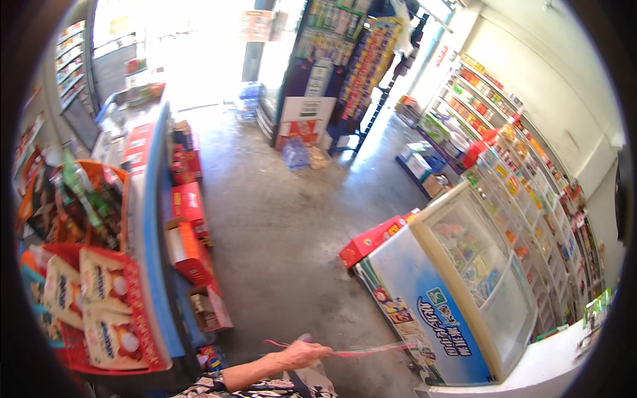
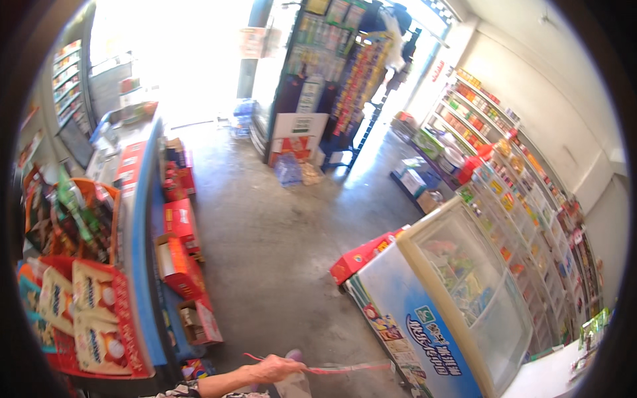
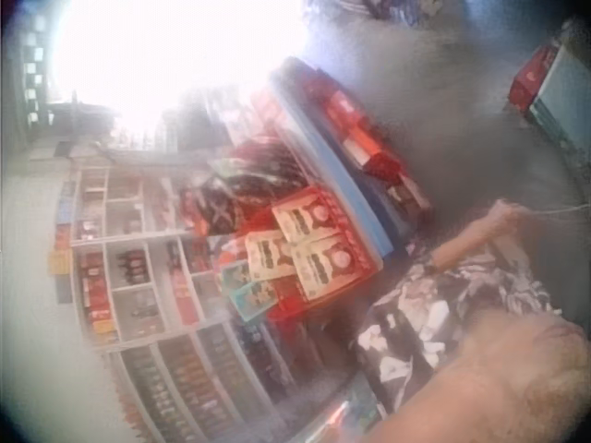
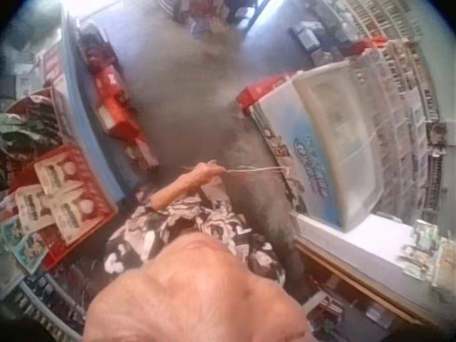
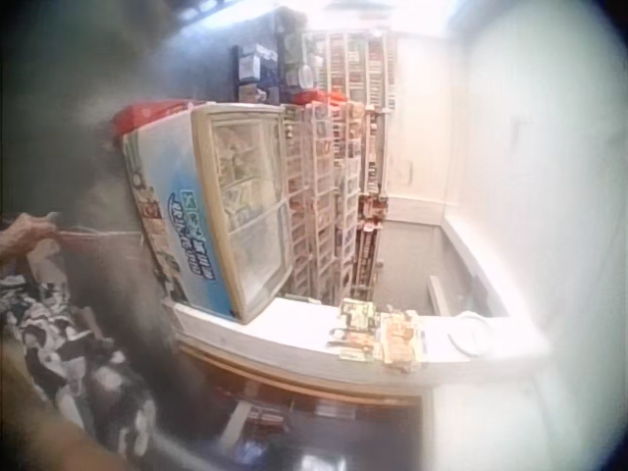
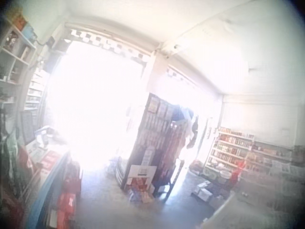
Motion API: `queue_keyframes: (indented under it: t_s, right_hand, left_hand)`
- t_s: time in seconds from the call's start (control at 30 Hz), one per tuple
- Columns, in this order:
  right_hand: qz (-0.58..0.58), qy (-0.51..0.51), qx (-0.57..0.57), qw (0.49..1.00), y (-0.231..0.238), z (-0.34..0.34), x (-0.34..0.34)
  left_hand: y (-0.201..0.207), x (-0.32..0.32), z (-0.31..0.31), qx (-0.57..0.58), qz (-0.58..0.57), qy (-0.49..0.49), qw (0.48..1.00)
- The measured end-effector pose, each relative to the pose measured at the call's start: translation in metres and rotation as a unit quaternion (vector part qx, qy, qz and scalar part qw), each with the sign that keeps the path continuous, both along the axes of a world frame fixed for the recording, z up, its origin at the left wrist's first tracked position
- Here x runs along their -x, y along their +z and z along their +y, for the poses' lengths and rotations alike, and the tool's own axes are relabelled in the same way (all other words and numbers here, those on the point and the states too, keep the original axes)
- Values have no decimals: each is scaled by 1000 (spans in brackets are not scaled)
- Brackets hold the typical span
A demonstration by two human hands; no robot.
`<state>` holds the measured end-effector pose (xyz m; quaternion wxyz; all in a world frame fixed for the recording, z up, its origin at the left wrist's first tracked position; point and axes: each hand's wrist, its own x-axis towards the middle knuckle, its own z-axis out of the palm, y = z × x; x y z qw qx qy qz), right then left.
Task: The person squats beside a small wooden cart and uses pliers to cut and remove red zip ties securing a metal pole to the cart frame. After cutting the ties, the person stands and walks through the store while holding the removed ties.
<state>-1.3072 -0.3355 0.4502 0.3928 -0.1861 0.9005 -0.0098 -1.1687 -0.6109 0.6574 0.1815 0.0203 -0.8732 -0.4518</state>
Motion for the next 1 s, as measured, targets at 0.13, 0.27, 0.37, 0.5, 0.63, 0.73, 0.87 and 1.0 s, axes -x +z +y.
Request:
queue_keyframes:
  t_s: [0.13,0.27,0.37,0.5,0.63,0.73,0.87,1.0]
  right_hand:
    - [-21,-46,-13,999,-24,-35,73]
    - [-50,-26,-30,998,-58,-60,152]
    - [-82,159,-29,983,-78,-131,222]
    - [-57,108,57,991,-58,-281,291]
    - [-40,160,152,975,-22,-418,350]
    - [-87,113,156,977,-13,-487,386]
    - [-39,68,131,988,-11,-531,430]
    - [-59,-27,82,995,-2,-551,471]
  left_hand:
    - [-31,53,-77,53,-100,91,989]
    - [-79,95,-167,54,-118,181,975]
    - [-111,98,-233,-34,-207,291,933]
    - [-137,80,-278,-127,-323,414,842]
    - [-145,63,-304,76,-451,414,787]
    - [-148,51,-321,39,-492,420,761]
    - [-166,61,-394,-6,-518,412,749]
    - [-194,142,-534,18,-504,395,768]
